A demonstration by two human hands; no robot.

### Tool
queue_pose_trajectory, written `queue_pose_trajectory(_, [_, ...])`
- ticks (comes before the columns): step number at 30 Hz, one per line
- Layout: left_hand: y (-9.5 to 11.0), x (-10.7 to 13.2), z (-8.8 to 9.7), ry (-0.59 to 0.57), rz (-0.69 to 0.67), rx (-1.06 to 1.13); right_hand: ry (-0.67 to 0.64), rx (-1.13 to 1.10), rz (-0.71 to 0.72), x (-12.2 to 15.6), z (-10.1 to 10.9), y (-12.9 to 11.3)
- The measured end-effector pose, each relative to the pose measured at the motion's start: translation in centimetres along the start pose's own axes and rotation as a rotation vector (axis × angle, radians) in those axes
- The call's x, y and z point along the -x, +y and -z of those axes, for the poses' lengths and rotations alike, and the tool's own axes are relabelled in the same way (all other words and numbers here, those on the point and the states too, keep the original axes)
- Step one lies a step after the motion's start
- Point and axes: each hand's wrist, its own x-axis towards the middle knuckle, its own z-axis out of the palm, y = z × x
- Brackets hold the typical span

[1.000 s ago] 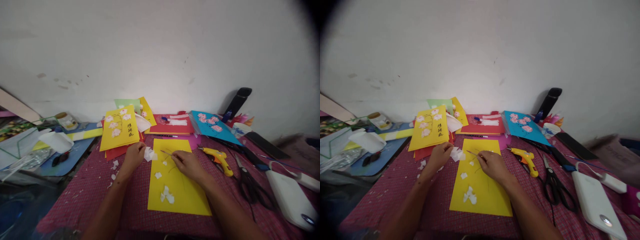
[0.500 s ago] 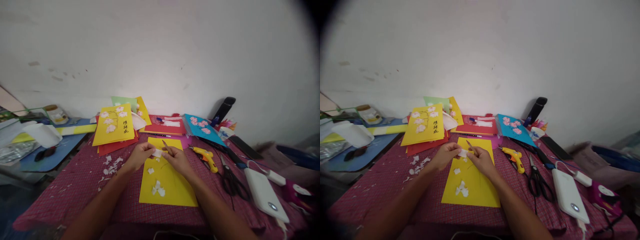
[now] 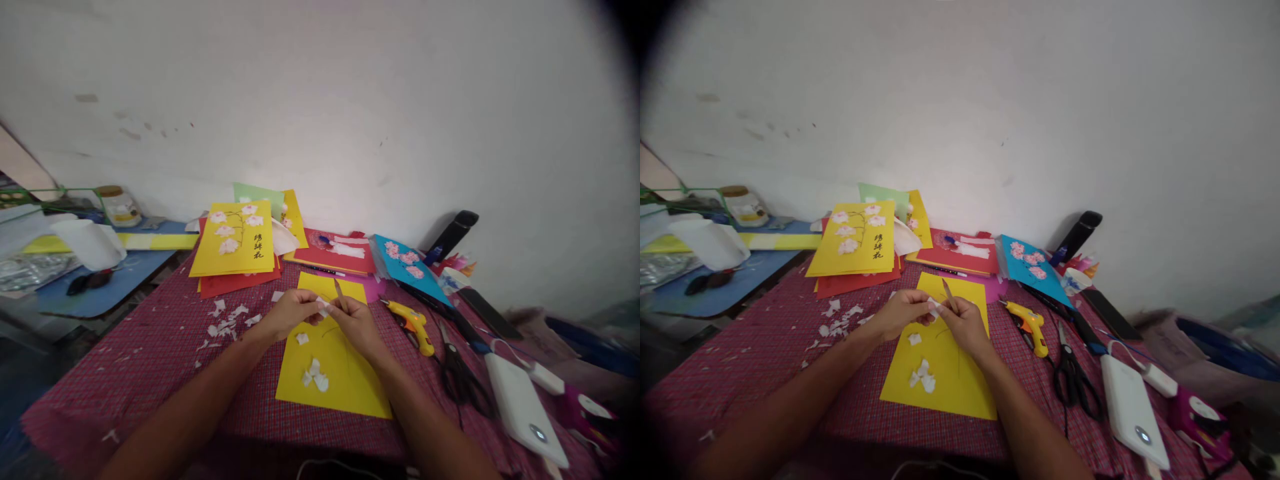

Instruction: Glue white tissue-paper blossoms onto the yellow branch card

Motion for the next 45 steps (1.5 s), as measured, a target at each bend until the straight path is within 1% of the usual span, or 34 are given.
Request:
queue_pose_trajectory(4, [0.1,-0.1,-0.3,0.017,0.009,0.054,0.028,0.025,0.001,0.0,-0.1,-0.1])
queue_pose_trajectory(9, [0.3,-0.4,-0.4,0.155,0.029,0.191,0.043,0.051,-0.021,0.3,0.3,-0.3])
queue_pose_trajectory(12, [0.4,-0.7,-0.1,0.234,0.026,0.308,0.045,0.124,0.026,0.4,0.6,-0.4])
queue_pose_trajectory(14, [0.3,-0.8,0.1,0.256,0.016,0.357,0.019,0.221,0.089,0.4,0.7,-0.5])
queue_pose_trajectory(16, [0.3,-0.8,0.2,0.251,-0.004,0.382,-0.015,0.326,0.147,0.4,0.7,-0.5])
queue_pose_trajectory(19, [0.2,-0.8,0.2,0.237,-0.034,0.413,-0.030,0.438,0.180,0.4,0.6,-0.5])
queue_pose_trajectory(24, [0.1,-0.8,0.2,0.206,-0.053,0.441,-0.021,0.521,0.198,0.3,0.5,0.0])
queue_pose_trajectory(31, [0.4,-0.6,-0.1,0.193,-0.055,0.423,-0.012,0.523,0.193,0.3,0.4,0.2])
queue_pose_trajectory(35, [0.6,-0.5,-0.1,0.190,-0.054,0.452,-0.009,0.504,0.181,0.3,0.5,0.0])
queue_pose_trajectory(40, [1.0,-0.4,0.2,0.137,-0.041,0.452,-0.026,0.426,0.160,0.2,0.6,-0.1])
queue_pose_trajectory(45, [1.2,-0.3,0.1,0.153,-0.023,0.393,-0.046,0.348,0.124,0.0,0.9,-0.2])
